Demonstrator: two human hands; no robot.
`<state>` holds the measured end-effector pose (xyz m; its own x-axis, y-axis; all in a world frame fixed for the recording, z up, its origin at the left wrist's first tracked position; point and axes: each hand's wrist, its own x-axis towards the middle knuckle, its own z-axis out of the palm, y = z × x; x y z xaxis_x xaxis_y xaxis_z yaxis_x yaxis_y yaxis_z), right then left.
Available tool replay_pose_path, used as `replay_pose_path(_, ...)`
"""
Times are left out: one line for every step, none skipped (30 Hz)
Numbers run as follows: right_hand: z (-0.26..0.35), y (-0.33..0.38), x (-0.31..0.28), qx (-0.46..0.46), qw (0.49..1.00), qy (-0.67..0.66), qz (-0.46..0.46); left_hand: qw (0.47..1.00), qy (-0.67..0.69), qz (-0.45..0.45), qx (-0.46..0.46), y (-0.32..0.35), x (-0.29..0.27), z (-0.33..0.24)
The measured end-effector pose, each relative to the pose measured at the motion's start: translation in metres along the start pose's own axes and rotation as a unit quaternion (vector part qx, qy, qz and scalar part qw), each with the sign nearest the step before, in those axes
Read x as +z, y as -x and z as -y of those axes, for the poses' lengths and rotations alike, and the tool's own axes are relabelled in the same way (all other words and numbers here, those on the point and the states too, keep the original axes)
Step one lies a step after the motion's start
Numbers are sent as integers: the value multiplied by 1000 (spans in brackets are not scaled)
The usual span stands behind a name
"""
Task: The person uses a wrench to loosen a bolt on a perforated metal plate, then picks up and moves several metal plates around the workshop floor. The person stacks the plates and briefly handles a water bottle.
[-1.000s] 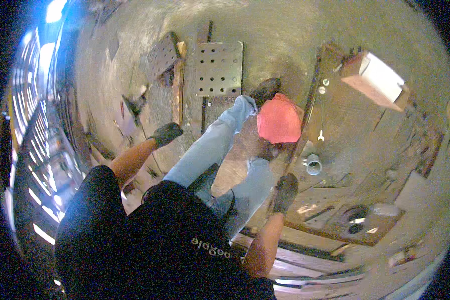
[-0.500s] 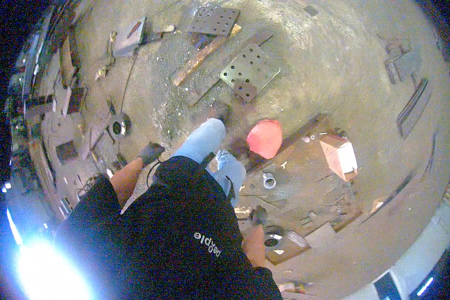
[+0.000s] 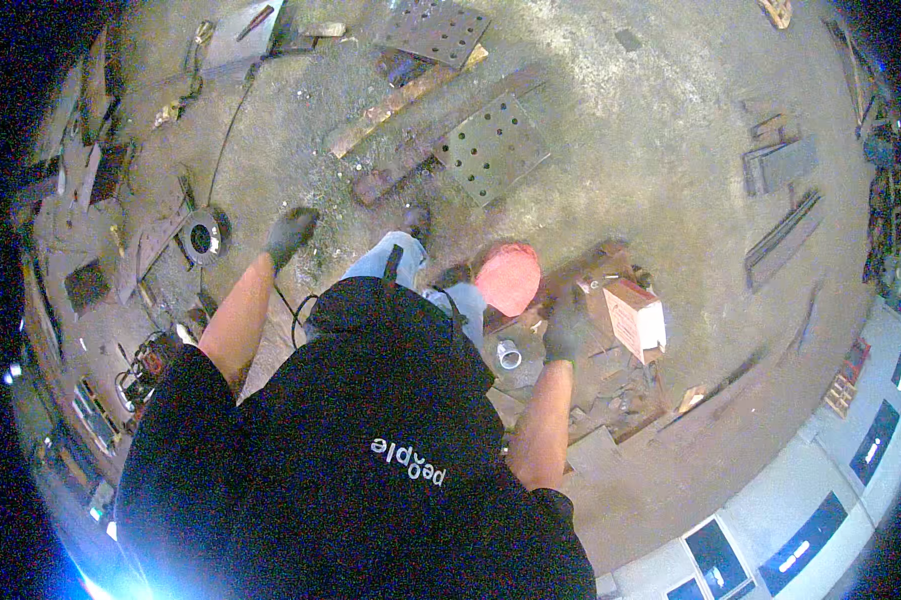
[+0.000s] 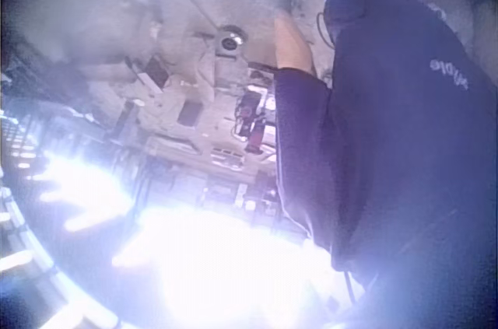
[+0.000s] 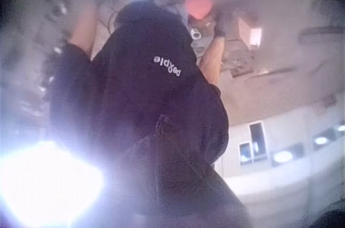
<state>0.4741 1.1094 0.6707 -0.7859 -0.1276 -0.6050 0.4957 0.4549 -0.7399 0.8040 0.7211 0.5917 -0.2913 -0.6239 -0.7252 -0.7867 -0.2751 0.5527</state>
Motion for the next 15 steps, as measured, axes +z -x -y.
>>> replay_pose_path(13, 8, 15, -10, 1000, 17, 16, 1000, 24, 1, 7, -9, -8, -2)
replay_pose_path(19, 13, 25, -19, 999, 34, 33, 999, 48, 1, 13, -18, -17, -4)
replay_pose_path(15, 12, 24, -3, 997, 53, 51, 997, 75, 7, 23, -27, -18, -6)
replay_pose_path(2, 9, 21, 13, 995, 71, 67, 993, 117, -5, 21, -33, -15, -6)
replay_pose_path(-17, 2, 15, 29, 992, 89, 82, 996, 91, 3, 12, -37, -13, -11)
replay_pose_path(-30, -1, 10, 54, 989, 110, 87, 998, 64, 11, 1, -37, -14, -18)
replay_pose_path(-38, 1, 8, 88, 983, 134, 93, 999, 36, 14, -11, -36, -16, -18)
replay_pose_path(-44, 4, 2, 121, 975, 159, 98, 998, 56, 12, -27, -34, -13, -14)
replay_pose_path(-46, 7, -2, 149, 967, 179, 101, 996, 78, 8, -43, -31, -10, -5)
replay_pose_path(-48, 10, -9, 175, 960, 194, 104, 993, 98, 3, -61, -28, -7, 7)
replay_pose_path(-50, 12, -15, 195, 959, 183, 94, 992, 103, -1, -73, -27, -3, 23)
replay_pose_path(-54, 14, -22, 215, 960, 158, 81, 990, 107, -9, -86, -28, 1, 47)
replay_pose_path(-55, 10, -28, 224, 965, 122, 61, 989, 112, -17, -97, -31, 5, 71)
replay_pose_path(-57, 6, -30, 233, 968, 84, 46, 996, 77, -21, -47, -31, 4, 102)
replay_pose_path(-58, 0, -27, 243, 968, 43, 36, 999, 40, -28, 3, -29, -3, 134)
